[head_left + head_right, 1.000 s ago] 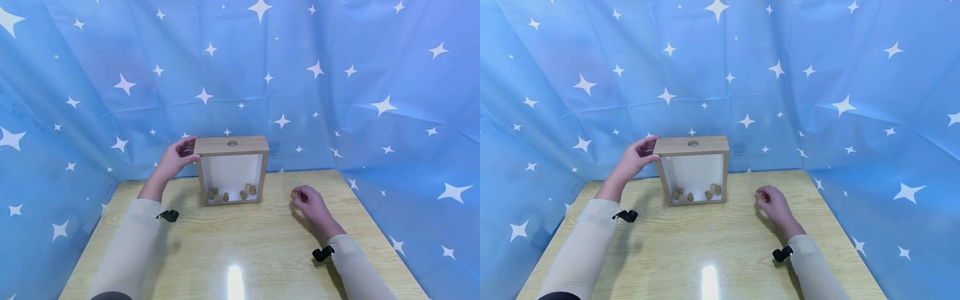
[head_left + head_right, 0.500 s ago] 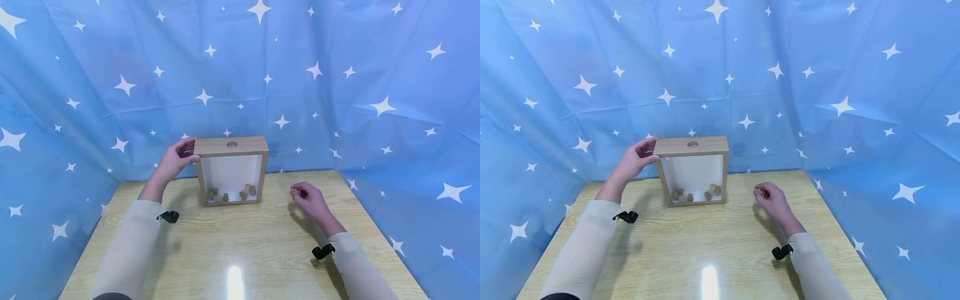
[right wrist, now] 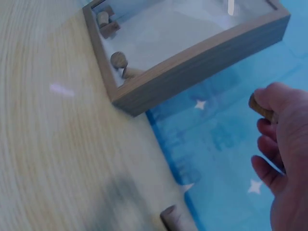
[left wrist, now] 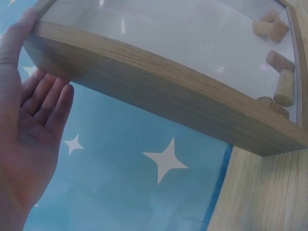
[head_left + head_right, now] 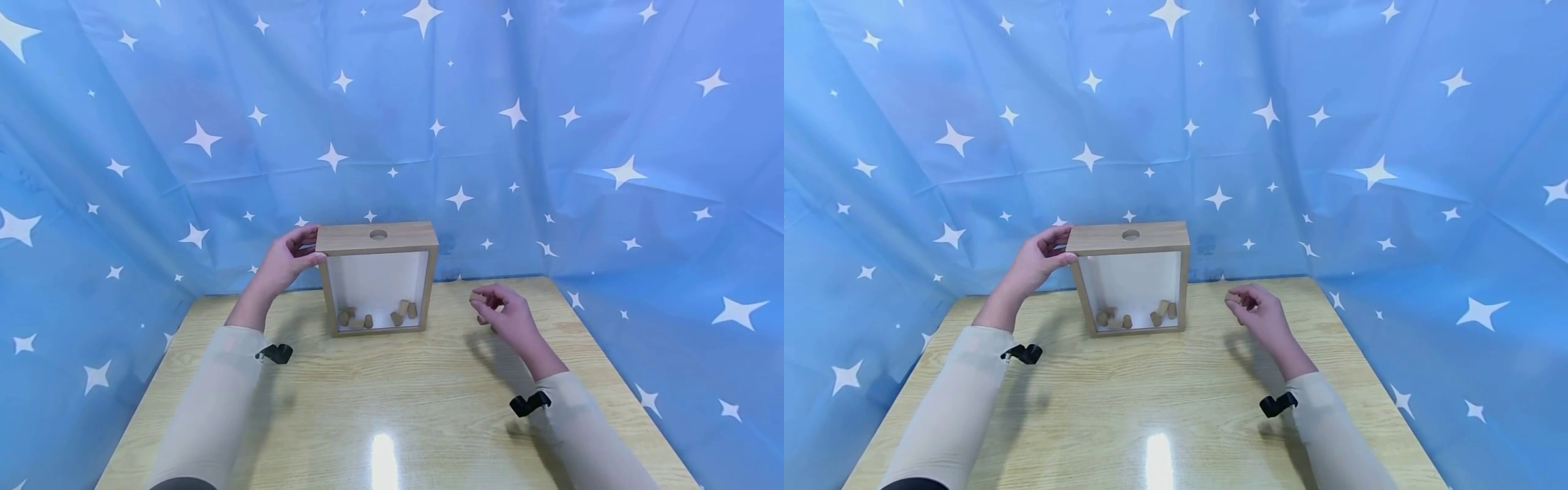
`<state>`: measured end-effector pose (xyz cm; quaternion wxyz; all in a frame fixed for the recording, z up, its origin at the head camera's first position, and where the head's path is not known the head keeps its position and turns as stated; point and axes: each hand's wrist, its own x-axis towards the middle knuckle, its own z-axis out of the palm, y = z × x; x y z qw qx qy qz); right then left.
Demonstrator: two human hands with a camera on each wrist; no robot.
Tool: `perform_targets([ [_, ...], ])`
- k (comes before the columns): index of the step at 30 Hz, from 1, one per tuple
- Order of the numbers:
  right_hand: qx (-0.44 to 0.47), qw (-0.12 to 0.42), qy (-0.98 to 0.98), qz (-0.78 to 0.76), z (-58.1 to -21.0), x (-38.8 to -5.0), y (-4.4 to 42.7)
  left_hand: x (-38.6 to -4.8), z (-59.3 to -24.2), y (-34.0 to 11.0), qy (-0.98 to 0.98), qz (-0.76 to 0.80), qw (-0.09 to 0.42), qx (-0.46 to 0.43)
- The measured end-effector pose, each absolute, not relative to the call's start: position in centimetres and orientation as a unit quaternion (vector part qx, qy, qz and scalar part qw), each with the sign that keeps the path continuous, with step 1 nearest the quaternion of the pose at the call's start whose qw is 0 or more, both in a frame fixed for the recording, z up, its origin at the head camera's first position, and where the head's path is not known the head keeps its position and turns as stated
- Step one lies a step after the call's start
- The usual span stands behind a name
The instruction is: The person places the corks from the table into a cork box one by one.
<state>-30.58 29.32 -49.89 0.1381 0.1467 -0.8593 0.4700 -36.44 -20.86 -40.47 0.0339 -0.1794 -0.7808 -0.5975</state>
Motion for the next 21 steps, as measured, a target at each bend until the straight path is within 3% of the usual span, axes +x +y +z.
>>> perform_targets([
  [21,0.176,0.179,-0.857,0.45,-45.0,-31.4,27.5,-36.3,-40.5,-20.7,-0.782,-0.596,0.034,-0.18],
])
